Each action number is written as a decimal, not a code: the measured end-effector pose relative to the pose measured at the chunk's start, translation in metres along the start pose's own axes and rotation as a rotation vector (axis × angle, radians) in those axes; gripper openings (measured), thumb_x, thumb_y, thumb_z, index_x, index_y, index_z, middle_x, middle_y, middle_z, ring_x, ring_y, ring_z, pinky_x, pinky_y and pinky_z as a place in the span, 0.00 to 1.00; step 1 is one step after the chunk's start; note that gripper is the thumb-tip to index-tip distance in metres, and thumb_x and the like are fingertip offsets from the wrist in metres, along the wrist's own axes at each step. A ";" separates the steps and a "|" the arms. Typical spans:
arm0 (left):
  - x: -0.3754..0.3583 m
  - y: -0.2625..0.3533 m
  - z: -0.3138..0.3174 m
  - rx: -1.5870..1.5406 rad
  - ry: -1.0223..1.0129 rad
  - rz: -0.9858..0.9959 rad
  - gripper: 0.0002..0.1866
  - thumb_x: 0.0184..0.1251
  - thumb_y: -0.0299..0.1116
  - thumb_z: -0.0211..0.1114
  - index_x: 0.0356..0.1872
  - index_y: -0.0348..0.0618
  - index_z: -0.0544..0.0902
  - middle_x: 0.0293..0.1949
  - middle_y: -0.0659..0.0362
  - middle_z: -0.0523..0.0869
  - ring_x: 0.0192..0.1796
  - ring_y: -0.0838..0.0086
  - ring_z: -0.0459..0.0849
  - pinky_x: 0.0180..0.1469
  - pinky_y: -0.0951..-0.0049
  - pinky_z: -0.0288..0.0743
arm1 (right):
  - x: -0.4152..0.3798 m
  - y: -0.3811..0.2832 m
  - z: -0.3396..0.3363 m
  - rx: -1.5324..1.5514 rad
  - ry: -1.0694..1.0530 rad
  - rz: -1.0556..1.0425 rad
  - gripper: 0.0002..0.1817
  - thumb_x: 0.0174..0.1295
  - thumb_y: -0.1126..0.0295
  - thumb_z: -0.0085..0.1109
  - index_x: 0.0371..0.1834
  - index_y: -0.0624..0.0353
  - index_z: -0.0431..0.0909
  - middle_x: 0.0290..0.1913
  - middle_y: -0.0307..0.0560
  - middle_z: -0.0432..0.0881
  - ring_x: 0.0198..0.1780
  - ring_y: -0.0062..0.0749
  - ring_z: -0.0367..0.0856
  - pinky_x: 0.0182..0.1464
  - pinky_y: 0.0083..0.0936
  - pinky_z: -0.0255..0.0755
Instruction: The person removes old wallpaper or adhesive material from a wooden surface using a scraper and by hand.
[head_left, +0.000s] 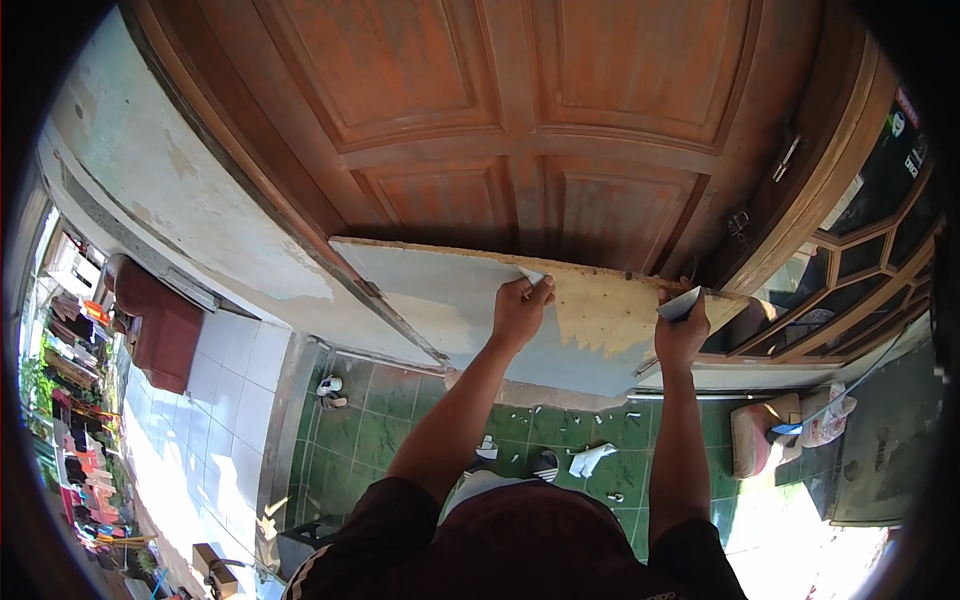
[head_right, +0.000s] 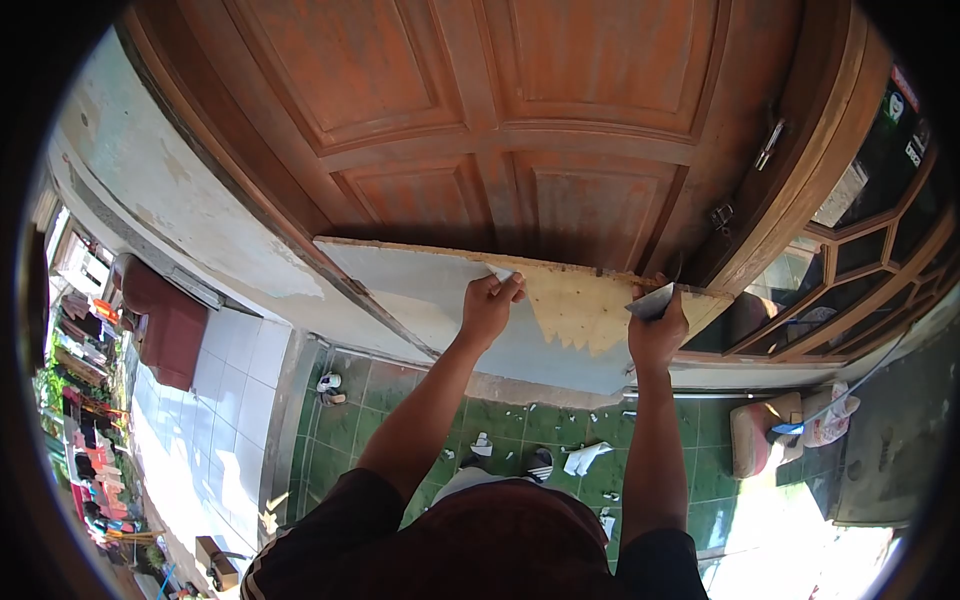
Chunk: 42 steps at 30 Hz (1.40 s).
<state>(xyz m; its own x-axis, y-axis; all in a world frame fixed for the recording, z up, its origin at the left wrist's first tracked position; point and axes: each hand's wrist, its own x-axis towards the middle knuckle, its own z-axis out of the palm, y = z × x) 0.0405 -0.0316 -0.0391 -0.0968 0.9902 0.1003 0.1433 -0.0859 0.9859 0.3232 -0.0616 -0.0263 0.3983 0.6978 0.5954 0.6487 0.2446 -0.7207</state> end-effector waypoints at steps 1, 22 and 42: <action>0.000 -0.002 -0.002 0.052 -0.006 -0.002 0.22 0.81 0.45 0.70 0.35 0.32 0.89 0.32 0.56 0.93 0.36 0.76 0.91 0.42 0.72 0.81 | 0.000 0.000 0.000 0.003 -0.006 0.009 0.23 0.66 0.67 0.80 0.61 0.63 0.85 0.37 0.53 0.92 0.39 0.38 0.93 0.43 0.31 0.83; -0.059 -0.039 -0.041 0.330 -0.045 -0.009 0.21 0.80 0.44 0.68 0.34 0.35 0.91 0.27 0.50 0.92 0.29 0.64 0.92 0.36 0.64 0.82 | 0.007 0.003 0.011 0.057 0.036 0.038 0.23 0.65 0.67 0.81 0.61 0.60 0.85 0.38 0.55 0.91 0.40 0.49 0.93 0.44 0.36 0.83; -0.166 -0.158 -0.057 -0.192 0.040 -0.401 0.22 0.80 0.45 0.71 0.38 0.30 0.91 0.32 0.54 0.93 0.37 0.73 0.90 0.45 0.70 0.82 | 0.012 0.002 0.012 -0.004 0.004 0.028 0.24 0.69 0.66 0.79 0.64 0.63 0.84 0.48 0.52 0.92 0.44 0.36 0.89 0.49 0.32 0.82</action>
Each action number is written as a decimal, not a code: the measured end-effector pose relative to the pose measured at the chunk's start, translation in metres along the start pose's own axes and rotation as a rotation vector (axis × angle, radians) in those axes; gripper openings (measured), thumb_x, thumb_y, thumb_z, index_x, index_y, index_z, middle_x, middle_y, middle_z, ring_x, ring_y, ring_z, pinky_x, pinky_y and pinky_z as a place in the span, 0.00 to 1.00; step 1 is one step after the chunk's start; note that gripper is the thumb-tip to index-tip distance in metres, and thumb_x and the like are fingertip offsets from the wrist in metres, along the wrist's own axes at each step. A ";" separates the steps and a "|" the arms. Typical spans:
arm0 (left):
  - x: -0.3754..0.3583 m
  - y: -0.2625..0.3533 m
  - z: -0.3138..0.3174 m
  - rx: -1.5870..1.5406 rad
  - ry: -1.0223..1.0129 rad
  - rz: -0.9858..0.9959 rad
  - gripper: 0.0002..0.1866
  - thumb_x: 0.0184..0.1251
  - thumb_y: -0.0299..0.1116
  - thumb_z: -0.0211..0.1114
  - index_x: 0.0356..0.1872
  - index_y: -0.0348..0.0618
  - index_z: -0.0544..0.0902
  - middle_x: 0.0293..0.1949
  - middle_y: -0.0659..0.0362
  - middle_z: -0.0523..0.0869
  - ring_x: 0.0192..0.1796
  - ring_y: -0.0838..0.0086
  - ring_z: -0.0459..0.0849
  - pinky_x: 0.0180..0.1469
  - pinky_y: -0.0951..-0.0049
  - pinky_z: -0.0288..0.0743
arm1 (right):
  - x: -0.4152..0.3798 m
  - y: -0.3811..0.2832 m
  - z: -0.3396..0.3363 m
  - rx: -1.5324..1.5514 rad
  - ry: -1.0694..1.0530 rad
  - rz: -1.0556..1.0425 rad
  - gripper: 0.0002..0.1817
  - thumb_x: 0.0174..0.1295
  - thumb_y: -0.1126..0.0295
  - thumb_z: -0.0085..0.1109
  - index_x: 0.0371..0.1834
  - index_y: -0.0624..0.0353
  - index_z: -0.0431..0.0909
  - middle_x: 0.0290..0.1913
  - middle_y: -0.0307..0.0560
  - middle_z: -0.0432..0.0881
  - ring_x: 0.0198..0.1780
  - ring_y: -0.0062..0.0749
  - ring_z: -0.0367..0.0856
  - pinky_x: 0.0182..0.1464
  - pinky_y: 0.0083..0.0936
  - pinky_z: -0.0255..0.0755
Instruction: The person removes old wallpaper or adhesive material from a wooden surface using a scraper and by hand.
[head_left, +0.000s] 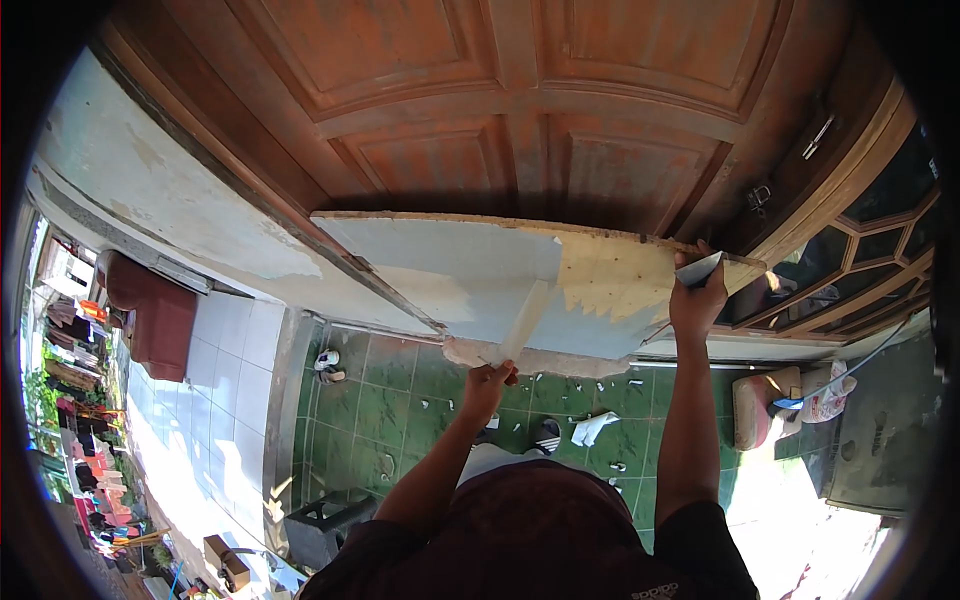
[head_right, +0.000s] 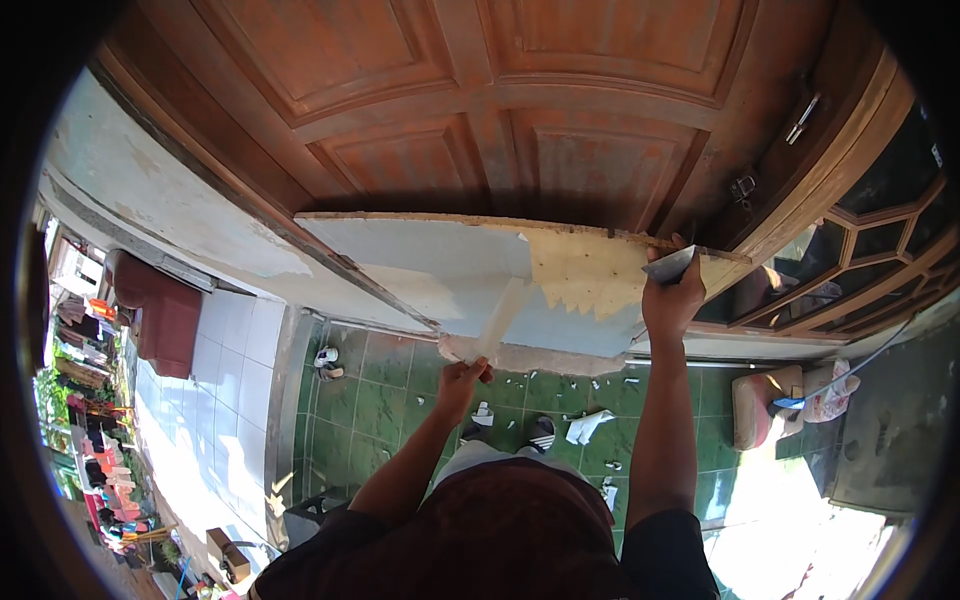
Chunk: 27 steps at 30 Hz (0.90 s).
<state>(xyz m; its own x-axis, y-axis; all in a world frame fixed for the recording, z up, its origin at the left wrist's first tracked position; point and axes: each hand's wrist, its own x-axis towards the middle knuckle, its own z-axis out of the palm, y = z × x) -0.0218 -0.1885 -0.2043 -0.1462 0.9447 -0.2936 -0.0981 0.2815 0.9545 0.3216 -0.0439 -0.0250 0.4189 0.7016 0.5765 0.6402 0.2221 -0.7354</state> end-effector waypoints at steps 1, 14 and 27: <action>-0.004 -0.008 -0.002 -0.002 0.004 -0.009 0.21 0.80 0.44 0.71 0.38 0.30 0.91 0.33 0.54 0.93 0.37 0.73 0.90 0.45 0.70 0.82 | 0.001 0.000 0.001 0.004 0.001 0.002 0.24 0.69 0.65 0.79 0.64 0.63 0.84 0.48 0.52 0.92 0.44 0.37 0.89 0.50 0.32 0.82; -0.089 -0.107 -0.069 0.195 0.107 -0.257 0.23 0.80 0.46 0.70 0.34 0.31 0.91 0.30 0.56 0.92 0.34 0.73 0.89 0.42 0.69 0.81 | 0.013 0.010 0.015 0.048 -0.016 -0.011 0.23 0.70 0.67 0.78 0.64 0.62 0.84 0.50 0.53 0.91 0.48 0.35 0.89 0.53 0.32 0.82; -0.102 -0.144 -0.110 0.246 0.041 -0.290 0.25 0.80 0.48 0.70 0.35 0.30 0.92 0.30 0.54 0.92 0.36 0.72 0.89 0.45 0.67 0.81 | 0.008 0.003 0.000 0.002 -0.026 -0.014 0.25 0.68 0.65 0.80 0.63 0.62 0.84 0.47 0.51 0.91 0.44 0.33 0.88 0.50 0.30 0.81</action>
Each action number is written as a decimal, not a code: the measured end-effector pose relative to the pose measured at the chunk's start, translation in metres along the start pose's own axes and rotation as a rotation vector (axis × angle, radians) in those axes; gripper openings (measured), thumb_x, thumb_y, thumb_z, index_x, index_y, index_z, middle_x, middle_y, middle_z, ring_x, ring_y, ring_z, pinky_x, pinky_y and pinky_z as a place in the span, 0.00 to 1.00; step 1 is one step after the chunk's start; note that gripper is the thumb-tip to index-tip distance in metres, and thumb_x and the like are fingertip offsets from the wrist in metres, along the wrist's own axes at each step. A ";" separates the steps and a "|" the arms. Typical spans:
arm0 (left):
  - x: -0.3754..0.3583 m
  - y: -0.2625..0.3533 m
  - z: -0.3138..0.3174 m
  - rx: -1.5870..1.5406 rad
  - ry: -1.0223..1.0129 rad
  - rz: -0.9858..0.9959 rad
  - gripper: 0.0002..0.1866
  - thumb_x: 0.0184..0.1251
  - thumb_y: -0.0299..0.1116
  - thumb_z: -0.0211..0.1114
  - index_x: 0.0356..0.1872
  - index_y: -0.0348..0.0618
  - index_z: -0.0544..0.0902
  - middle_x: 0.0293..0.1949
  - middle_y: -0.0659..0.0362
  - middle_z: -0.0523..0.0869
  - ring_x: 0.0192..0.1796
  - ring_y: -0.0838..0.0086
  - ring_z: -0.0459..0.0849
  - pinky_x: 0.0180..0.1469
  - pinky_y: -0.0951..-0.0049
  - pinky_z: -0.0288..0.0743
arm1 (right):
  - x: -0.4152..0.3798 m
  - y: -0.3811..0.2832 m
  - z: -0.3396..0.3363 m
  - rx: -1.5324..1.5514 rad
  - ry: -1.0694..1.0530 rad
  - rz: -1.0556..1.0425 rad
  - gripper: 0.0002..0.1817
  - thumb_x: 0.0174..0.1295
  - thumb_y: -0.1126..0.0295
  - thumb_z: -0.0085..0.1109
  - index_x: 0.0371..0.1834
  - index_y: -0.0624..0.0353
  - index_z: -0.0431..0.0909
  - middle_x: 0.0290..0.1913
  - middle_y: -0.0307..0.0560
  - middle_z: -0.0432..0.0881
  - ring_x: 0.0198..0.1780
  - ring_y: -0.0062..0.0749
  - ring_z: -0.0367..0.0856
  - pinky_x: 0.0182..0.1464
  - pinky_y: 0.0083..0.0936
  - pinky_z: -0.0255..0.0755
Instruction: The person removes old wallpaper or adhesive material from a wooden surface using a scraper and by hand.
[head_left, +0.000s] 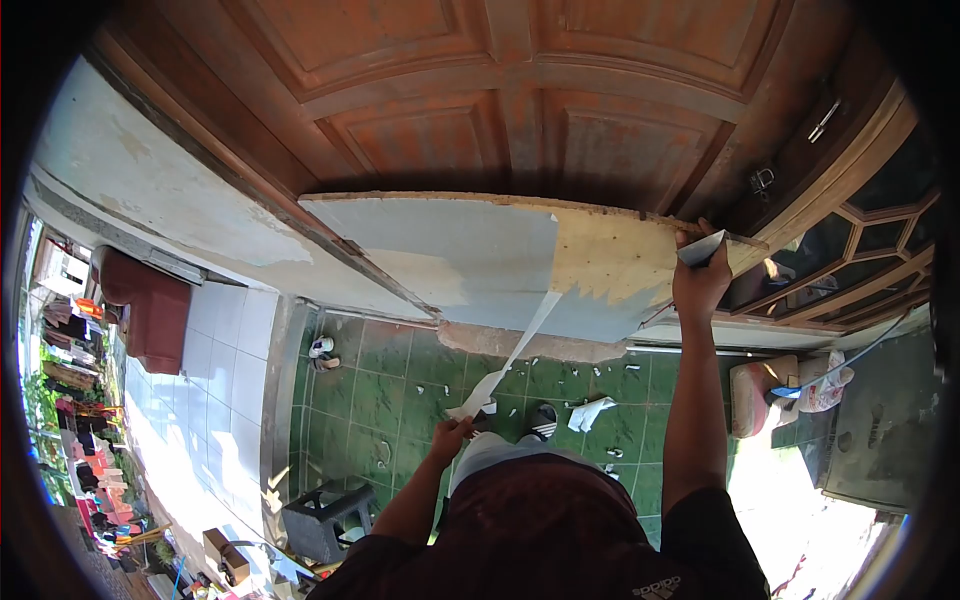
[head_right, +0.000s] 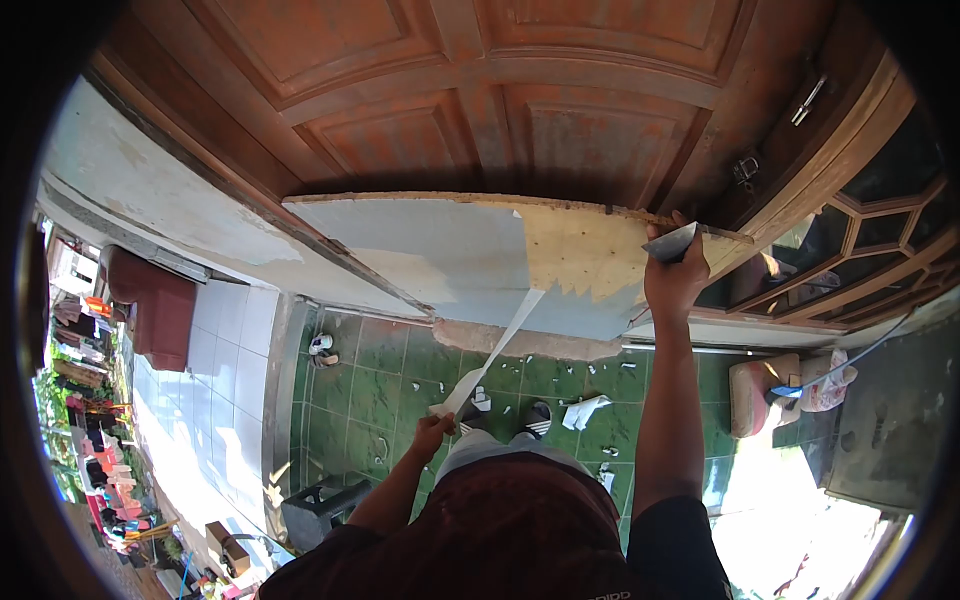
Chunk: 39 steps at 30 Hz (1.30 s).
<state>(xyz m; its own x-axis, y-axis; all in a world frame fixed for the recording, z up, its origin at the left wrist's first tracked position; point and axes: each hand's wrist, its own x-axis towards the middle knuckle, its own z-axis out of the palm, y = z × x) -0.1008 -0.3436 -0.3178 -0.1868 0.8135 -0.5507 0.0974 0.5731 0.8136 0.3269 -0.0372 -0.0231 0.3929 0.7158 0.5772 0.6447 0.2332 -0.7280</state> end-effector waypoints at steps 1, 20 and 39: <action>-0.001 -0.002 0.001 -0.007 -0.003 -0.007 0.25 0.80 0.48 0.70 0.35 0.30 0.92 0.30 0.54 0.92 0.36 0.72 0.89 0.46 0.67 0.81 | 0.000 -0.001 0.000 -0.007 -0.005 0.002 0.25 0.67 0.65 0.80 0.63 0.63 0.84 0.47 0.51 0.91 0.44 0.33 0.88 0.50 0.30 0.81; -0.132 -0.237 -0.051 0.053 0.186 -0.539 0.13 0.68 0.36 0.74 0.37 0.32 0.91 0.35 0.49 0.94 0.37 0.62 0.92 0.46 0.63 0.84 | 0.016 0.017 0.021 -0.067 0.057 -0.019 0.25 0.65 0.61 0.81 0.64 0.54 0.85 0.45 0.54 0.93 0.47 0.47 0.94 0.49 0.37 0.84; -0.023 0.055 0.046 -0.401 -0.274 -0.082 0.39 0.83 0.51 0.68 0.83 0.45 0.63 0.68 0.52 0.79 0.71 0.64 0.79 0.68 0.59 0.83 | -0.003 0.010 -0.001 -0.116 -0.003 -0.017 0.33 0.57 0.68 0.79 0.68 0.62 0.79 0.47 0.66 0.91 0.52 0.66 0.90 0.54 0.51 0.85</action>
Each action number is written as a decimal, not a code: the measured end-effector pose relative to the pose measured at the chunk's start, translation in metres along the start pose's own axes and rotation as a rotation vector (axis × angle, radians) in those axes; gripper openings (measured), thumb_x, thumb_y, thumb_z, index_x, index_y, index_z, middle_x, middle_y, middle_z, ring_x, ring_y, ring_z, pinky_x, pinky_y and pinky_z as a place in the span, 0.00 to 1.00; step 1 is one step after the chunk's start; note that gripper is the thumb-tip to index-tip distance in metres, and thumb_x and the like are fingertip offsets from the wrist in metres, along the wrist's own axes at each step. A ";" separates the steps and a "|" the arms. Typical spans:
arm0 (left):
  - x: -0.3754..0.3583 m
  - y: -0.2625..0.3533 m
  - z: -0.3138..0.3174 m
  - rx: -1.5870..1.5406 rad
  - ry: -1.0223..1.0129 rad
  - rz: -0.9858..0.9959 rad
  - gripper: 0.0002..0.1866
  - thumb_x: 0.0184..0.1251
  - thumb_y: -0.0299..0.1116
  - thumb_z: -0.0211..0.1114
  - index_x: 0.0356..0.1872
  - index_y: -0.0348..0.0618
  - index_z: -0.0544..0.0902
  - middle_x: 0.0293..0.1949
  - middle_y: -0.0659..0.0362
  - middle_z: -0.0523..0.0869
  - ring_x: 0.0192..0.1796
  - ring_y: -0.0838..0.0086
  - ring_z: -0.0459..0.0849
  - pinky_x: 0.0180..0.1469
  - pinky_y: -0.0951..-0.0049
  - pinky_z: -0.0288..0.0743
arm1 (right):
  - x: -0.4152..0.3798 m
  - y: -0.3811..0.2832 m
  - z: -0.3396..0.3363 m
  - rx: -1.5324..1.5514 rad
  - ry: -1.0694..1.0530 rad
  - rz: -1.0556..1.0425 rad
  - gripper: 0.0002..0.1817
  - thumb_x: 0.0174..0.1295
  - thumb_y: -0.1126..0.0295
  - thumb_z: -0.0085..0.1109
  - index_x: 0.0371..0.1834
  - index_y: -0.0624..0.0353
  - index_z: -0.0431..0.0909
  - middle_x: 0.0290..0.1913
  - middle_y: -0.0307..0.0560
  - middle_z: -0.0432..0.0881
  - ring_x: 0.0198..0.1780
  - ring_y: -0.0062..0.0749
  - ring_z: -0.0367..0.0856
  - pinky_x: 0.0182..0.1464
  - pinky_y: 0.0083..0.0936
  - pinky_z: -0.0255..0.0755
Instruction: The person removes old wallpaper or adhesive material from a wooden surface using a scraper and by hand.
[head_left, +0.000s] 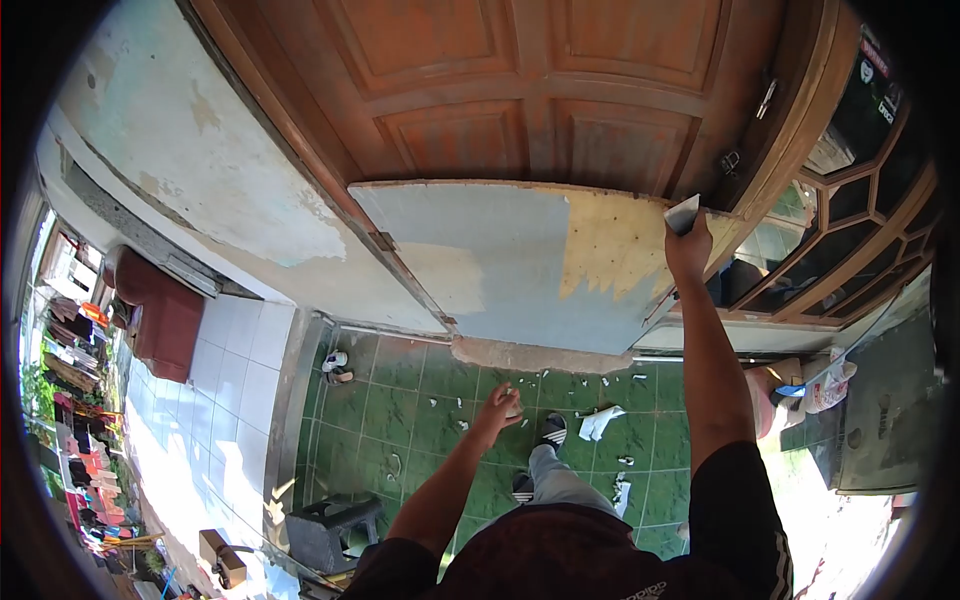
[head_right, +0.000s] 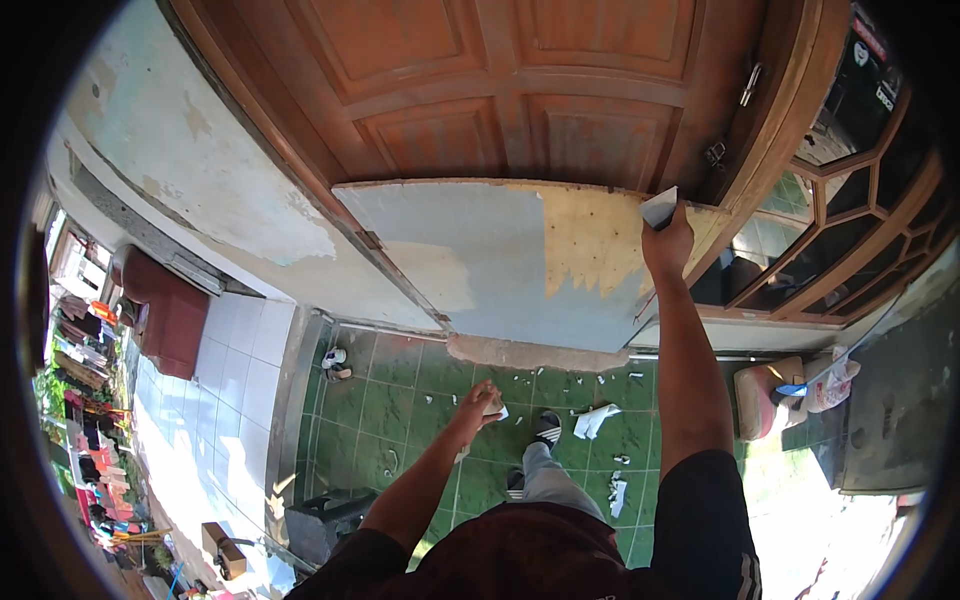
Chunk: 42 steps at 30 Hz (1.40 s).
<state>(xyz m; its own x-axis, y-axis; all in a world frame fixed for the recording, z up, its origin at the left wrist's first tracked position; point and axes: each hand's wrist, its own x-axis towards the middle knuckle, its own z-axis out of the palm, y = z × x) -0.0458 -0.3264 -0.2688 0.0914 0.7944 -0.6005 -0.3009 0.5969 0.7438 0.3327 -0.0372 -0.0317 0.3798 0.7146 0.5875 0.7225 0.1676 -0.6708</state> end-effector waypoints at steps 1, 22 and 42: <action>0.011 0.014 0.025 0.060 -0.078 0.032 0.40 0.83 0.51 0.67 0.85 0.47 0.61 0.73 0.50 0.76 0.73 0.60 0.78 0.69 0.55 0.82 | -0.001 -0.002 -0.002 -0.005 0.001 0.003 0.34 0.57 0.69 0.79 0.68 0.62 0.79 0.47 0.66 0.91 0.52 0.66 0.90 0.54 0.50 0.85; 0.090 0.329 0.211 0.676 0.485 0.908 0.20 0.78 0.45 0.71 0.40 0.34 0.91 0.32 0.49 0.94 0.33 0.64 0.93 0.39 0.67 0.82 | -0.013 -0.016 0.003 0.172 0.060 0.014 0.24 0.68 0.68 0.77 0.65 0.61 0.82 0.42 0.59 0.90 0.44 0.52 0.93 0.46 0.38 0.84; 0.089 0.324 0.203 0.714 0.401 1.031 0.14 0.75 0.40 0.72 0.35 0.40 0.90 0.26 0.54 0.90 0.27 0.60 0.90 0.32 0.63 0.81 | -0.004 -0.016 0.018 0.130 0.088 0.067 0.23 0.70 0.72 0.74 0.66 0.61 0.80 0.44 0.58 0.89 0.45 0.48 0.91 0.50 0.37 0.82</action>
<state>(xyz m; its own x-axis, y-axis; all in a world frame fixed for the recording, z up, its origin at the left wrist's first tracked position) 0.0574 -0.0393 -0.0212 -0.2001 0.9034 0.3791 0.5130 -0.2331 0.8262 0.3094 -0.0307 -0.0319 0.4773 0.6661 0.5732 0.6151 0.2126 -0.7592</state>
